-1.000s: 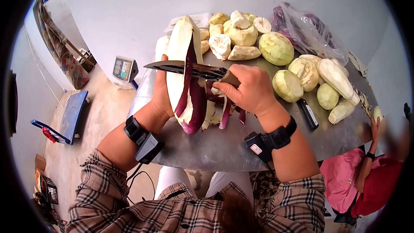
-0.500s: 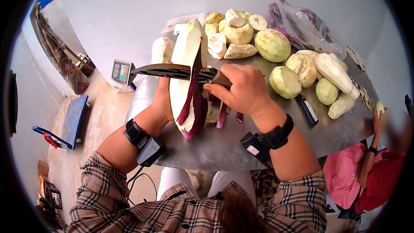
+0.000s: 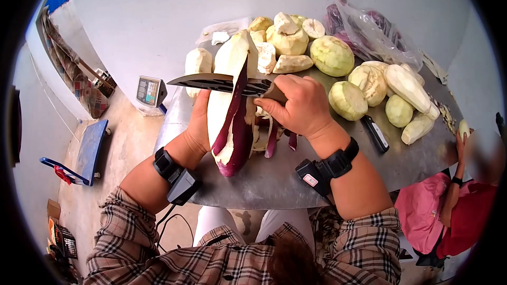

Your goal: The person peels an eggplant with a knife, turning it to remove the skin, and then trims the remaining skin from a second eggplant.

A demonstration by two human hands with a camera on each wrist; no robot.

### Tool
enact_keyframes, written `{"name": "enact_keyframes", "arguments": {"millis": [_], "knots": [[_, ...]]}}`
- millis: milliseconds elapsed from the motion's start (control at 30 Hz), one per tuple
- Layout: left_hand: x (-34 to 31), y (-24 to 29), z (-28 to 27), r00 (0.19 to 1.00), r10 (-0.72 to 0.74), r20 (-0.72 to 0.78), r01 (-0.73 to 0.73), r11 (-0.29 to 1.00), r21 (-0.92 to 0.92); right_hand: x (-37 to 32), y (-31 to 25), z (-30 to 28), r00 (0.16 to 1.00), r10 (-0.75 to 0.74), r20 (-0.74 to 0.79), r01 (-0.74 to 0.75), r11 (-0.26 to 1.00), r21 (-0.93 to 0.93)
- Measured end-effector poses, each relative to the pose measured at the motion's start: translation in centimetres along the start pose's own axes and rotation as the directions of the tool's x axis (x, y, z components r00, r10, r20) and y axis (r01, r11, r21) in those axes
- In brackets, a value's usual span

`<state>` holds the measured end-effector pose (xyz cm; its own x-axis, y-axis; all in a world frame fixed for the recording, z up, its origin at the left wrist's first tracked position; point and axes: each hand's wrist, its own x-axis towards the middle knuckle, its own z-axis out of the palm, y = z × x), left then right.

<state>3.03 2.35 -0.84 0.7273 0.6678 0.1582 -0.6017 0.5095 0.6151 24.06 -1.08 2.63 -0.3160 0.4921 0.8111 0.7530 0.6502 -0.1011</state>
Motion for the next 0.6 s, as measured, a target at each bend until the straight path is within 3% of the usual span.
{"name": "enact_keyframes", "arguments": {"millis": [233,367,400,500,600], "knots": [[0.0,0.0,-0.2,1.0,-0.014,0.018,0.015,0.999,-0.033,0.0,0.2,0.1,0.999,-0.021,-0.028,0.021,1.0,-0.001],[-0.4,0.0,0.6,0.996,-0.064,-0.056,0.058,0.993,-0.105,-0.1,1.7,-0.5,0.989,0.13,-0.063,-0.134,0.989,-0.057],[-0.3,0.1,0.2,0.997,-0.07,0.034,0.073,0.992,-0.105,-0.2,2.1,-0.6,0.981,0.177,-0.075,-0.18,0.983,-0.035],[-0.3,0.0,-0.1,0.998,-0.054,0.013,0.056,0.988,-0.147,-0.1,3.1,-0.7,0.945,0.311,-0.101,-0.312,0.95,-0.003],[-0.3,-0.1,-0.5,0.994,-0.048,0.094,0.064,0.982,-0.177,-0.4,3.9,-0.8,0.912,0.392,-0.123,-0.395,0.918,-0.007]]}}
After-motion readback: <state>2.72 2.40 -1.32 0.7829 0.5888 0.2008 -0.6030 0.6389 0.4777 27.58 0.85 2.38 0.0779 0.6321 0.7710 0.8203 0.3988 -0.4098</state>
